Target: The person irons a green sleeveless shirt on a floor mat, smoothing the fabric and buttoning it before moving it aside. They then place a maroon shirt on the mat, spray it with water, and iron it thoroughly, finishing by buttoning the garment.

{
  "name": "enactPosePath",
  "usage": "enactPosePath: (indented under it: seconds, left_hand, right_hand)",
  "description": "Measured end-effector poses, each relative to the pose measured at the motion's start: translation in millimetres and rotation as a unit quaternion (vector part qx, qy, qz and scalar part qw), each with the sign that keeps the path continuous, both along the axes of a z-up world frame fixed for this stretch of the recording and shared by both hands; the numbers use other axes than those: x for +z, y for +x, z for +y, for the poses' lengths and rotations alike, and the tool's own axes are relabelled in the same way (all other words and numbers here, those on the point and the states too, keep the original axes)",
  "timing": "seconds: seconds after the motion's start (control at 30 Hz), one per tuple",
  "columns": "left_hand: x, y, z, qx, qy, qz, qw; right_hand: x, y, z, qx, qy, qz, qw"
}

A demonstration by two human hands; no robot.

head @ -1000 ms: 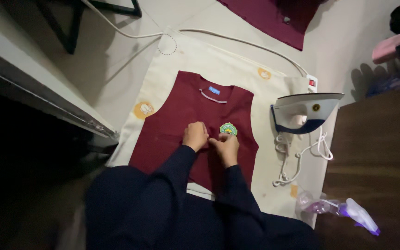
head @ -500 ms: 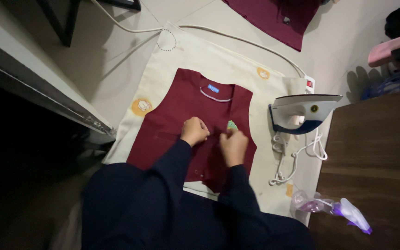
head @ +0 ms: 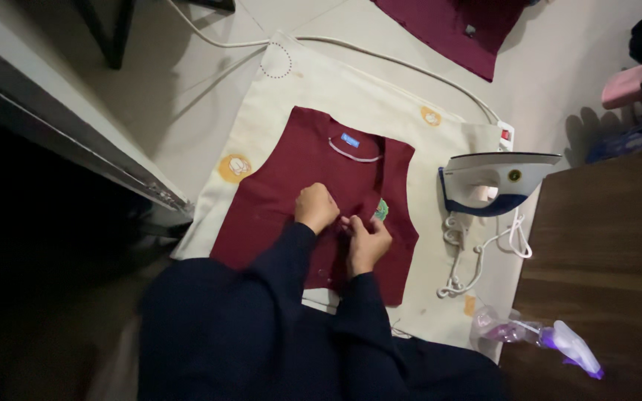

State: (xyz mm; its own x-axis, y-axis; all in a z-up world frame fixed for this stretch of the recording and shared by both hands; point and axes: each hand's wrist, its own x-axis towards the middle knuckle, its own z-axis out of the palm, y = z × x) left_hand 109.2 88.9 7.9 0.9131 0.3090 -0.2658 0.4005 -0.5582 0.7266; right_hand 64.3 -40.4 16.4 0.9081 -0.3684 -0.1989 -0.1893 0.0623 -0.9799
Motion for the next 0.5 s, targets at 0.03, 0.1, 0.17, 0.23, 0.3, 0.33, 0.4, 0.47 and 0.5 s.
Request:
enactPosePath:
  seconds: [0.03,0.1,0.17,0.23,0.3,0.33,0.4,0.47,0.5]
  left_hand:
    - [-1.3,-1.0,-0.5,-0.007,-0.02,0.008,1.0]
    - [-2.0,-0.8,-2.0,-0.014,-0.037,0.005,0.999]
    - [-3.9,-0.4,-3.1,-0.012,-0.032,-0.016,0.999]
    - [-8.1,0.0,-2.5,-0.032,-0.038,-0.012,0.999]
    - [-12.8,0.8,-2.5,-0.038,-0.039,-0.01,0.998]
    - [-15.1,1.6,-2.8,-0.035,-0.038,-0.01,0.999]
    - [-19.6,1.0,-3.7,-0.036,-0.06,0.006,0.998]
    - [-22.0,0.8,-2.8,-0.045,-0.106,0.034,0.993]
    - [-23.0,0.6,-4.0,-0.031,-0.124,0.024,0.992]
  right_hand:
    - [1.9,-2.2,2.5,-0.008,-0.032,-0.016,0.999]
    - [-0.8,-1.8,8.0,-0.033,-0.22,-0.028,0.975]
    - [-11.9,0.7,7.6,-0.035,-0.305,-0.067,0.949]
    - [-28.8,-0.4,3.9,-0.015,-0.292,-0.132,0.947]
    - [-43.3,2.8,-2.3,0.0,-0.27,-0.125,0.955]
    - [-47.9,3.6,-5.1,0.008,-0.259,-0.121,0.958]
    - [-51.5,2.0,-8.9,0.012,-0.237,-0.083,0.968]
    - [-46.9,0.1,-8.9,0.012,-0.231,-0.056,0.971]
    - [-43.5,-0.9,-7.2,0.012,-0.235,-0.049,0.971]
